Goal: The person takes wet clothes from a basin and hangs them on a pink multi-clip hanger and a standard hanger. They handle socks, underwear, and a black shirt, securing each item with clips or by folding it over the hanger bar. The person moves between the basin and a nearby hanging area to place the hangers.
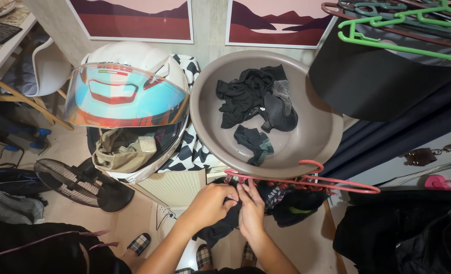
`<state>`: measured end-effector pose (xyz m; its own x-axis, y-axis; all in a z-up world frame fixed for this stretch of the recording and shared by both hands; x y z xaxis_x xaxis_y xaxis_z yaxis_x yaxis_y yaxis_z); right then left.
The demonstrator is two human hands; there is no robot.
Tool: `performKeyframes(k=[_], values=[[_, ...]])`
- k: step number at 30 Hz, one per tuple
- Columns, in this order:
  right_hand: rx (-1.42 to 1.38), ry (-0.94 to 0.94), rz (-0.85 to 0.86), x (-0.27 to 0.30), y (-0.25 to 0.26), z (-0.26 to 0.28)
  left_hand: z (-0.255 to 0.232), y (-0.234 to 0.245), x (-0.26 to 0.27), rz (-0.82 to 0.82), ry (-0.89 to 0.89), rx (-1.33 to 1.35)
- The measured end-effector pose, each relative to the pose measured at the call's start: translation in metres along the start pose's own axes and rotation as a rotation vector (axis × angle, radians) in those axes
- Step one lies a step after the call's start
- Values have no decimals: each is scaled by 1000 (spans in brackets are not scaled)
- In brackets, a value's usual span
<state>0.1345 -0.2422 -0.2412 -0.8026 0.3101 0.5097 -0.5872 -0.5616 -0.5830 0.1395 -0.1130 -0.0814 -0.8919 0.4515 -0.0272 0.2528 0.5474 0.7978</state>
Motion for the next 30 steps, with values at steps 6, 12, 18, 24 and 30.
performKeyframes(k=[6,12,18,24,30], values=[[-251,39,-20,-47,21,-27,13,-9,-8,-32,23,-154],[-319,-8,82,-59,24,-31,25,-4,-15,-183,23,-211],[-323,-216,218,-74,27,-54,29,-11,-20,-229,-2,-249],[-387,-328,256,-73,23,-55,31,-19,-24,-204,-47,-336],[-371,-372,320,-68,16,-48,34,-42,-30,-154,-75,-485]])
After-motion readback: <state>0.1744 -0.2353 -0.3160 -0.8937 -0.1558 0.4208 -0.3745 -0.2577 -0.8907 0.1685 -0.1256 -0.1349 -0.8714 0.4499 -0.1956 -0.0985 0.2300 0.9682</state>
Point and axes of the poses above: each hand's wrist, its own x-axis away from the middle knuckle, its own y-axis out of the back of the hand, z = x × y, the point moved 10 cm from there along -x, towards the middle knuckle, and after that the axes turned 14 degrees about -x, right-handed, at the moved point
